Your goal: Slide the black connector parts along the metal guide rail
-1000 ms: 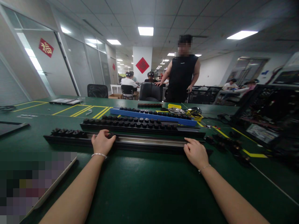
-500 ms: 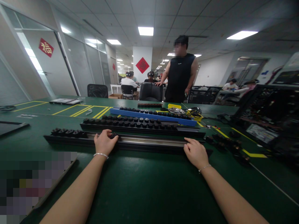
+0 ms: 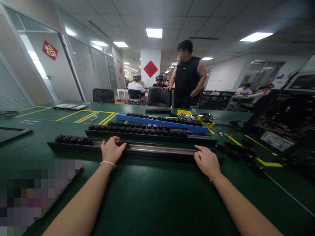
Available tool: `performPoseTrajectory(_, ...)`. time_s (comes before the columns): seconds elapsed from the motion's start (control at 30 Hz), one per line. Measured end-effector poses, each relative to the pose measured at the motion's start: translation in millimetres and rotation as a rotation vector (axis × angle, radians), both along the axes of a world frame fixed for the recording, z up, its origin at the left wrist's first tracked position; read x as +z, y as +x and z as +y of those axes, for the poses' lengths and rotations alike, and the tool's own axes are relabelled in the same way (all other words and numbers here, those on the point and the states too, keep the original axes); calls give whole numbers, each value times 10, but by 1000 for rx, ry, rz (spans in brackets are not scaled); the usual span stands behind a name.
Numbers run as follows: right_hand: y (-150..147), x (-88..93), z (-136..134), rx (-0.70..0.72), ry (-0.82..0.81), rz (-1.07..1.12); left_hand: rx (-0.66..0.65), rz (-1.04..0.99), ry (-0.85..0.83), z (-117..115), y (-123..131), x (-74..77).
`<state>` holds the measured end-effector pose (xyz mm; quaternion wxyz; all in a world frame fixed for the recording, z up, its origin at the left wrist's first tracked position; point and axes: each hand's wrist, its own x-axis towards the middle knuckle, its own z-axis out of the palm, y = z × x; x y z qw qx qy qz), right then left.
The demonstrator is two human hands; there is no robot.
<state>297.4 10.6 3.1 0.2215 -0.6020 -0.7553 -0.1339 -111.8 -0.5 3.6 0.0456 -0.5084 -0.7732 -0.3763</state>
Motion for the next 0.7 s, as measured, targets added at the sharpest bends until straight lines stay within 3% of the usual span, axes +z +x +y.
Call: performPoseTrajectory(0.7,2,10,-2,-10,-12,-35,-98,8,19,-12,96,14)
